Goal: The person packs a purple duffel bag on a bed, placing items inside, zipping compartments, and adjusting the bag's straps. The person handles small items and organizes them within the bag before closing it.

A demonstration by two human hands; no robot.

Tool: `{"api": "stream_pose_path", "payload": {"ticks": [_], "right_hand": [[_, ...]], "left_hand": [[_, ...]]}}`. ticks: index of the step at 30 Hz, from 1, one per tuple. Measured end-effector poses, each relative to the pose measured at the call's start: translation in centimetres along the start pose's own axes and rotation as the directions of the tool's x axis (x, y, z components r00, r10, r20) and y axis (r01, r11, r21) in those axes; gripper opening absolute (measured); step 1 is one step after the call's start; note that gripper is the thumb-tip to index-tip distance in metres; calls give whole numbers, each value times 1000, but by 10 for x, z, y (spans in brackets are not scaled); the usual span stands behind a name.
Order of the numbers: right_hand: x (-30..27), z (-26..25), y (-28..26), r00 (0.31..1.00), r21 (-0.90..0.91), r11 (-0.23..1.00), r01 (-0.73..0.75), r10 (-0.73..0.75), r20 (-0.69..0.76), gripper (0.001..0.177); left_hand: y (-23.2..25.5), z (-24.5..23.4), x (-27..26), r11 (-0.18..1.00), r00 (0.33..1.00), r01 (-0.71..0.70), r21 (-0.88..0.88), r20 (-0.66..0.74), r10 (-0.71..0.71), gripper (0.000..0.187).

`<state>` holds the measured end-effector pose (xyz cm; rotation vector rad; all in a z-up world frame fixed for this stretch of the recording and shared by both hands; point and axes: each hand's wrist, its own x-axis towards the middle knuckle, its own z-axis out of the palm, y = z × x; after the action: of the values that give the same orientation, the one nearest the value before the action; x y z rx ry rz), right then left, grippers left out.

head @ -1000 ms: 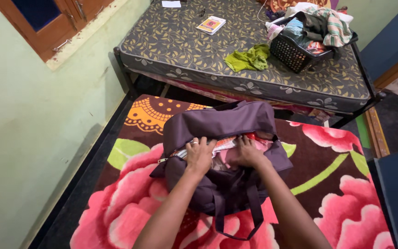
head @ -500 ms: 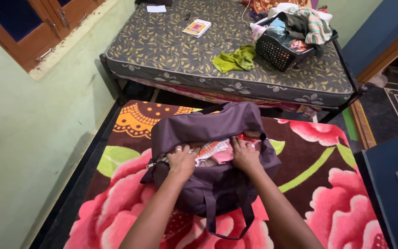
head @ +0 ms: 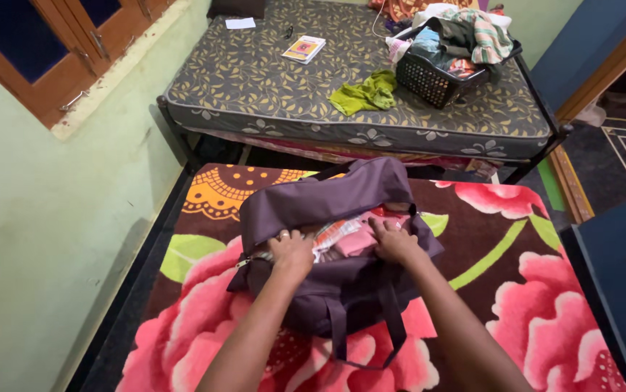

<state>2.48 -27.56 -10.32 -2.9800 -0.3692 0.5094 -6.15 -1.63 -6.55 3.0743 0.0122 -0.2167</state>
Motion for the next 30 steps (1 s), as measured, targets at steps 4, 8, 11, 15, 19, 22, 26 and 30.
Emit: {"api": "stream_pose_path", "payload": {"ticks": [4,8,11,15,19,22,26,30], "right_hand": [[-16,-30,-1,994,0,998,56,-55,91,62],[-42,-46,-15,990,-118,986,114,-103,94,47],[-57,-53,-16,983,-157,970,186,-183,29,29],[-73,-66,-11,941,-162,950,265,-292,-170,17],[-93,-85,-6,855,-16,961,275,-252,-454,25],[-110,-80,2,687,103,898,429,-250,-682,36],[-128,-16,2,886,310,830,463,-425,-185,13],[-138,87,-30,881,209,914,347,-394,260,21]], "left_hand": [[25,1,-10,962,959,-238,-137,-190,210,35],[50,8,-7,809,947,-311,-499,-231,222,21],[55,7,4,789,939,-340,-512,-134,317,37],[53,-11,15,853,850,-351,-386,251,463,52],[45,-44,19,922,974,-211,-324,13,227,41],[31,-66,21,854,977,-193,-483,-179,120,39],[33,-82,14,835,971,-200,-512,-217,100,43],[32,-82,-1,771,960,-263,-580,-236,150,44]]}}
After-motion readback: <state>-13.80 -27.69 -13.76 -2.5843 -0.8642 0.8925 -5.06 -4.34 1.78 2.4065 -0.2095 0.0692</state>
